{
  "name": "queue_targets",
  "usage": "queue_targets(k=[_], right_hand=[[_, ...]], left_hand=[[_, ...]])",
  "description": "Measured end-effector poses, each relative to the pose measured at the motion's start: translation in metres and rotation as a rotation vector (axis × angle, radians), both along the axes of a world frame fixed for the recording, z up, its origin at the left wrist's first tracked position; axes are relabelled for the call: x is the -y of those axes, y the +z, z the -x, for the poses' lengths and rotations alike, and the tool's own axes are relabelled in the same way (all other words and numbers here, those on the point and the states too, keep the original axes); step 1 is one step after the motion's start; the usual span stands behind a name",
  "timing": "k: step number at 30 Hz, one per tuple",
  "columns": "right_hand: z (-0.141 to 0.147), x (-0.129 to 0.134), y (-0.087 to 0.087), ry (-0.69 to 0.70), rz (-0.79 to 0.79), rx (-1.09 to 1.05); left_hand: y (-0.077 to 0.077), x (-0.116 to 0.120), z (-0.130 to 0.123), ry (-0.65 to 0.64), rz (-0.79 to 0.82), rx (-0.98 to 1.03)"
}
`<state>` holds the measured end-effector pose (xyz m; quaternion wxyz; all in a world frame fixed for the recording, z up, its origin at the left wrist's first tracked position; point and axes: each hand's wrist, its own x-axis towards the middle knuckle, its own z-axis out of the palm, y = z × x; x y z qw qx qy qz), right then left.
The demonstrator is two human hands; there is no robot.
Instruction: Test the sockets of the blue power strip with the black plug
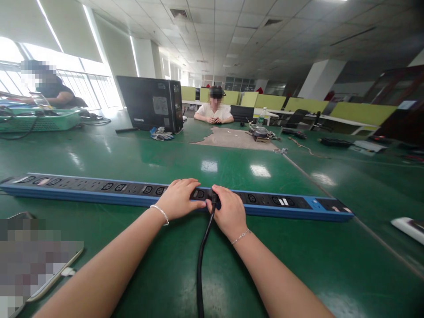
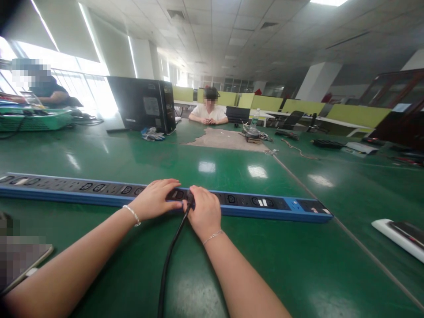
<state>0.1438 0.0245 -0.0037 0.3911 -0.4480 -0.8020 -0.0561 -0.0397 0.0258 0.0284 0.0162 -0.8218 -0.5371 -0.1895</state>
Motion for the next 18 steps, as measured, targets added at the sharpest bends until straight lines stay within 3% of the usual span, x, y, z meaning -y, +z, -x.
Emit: queue_targets(k=[8, 18], right_hand=[[0.012, -0.009, 0.003, -0.104, -0.037, 0.169], [0.016, -0.005, 0.004, -0.156, 0.018, 0.178]], left_hand=[[-0.014, -0.001, -0.004, 0.042, -0.094, -0.093], [-0.018, 0.0, -0.004, 0.041, -0.156, -0.066]])
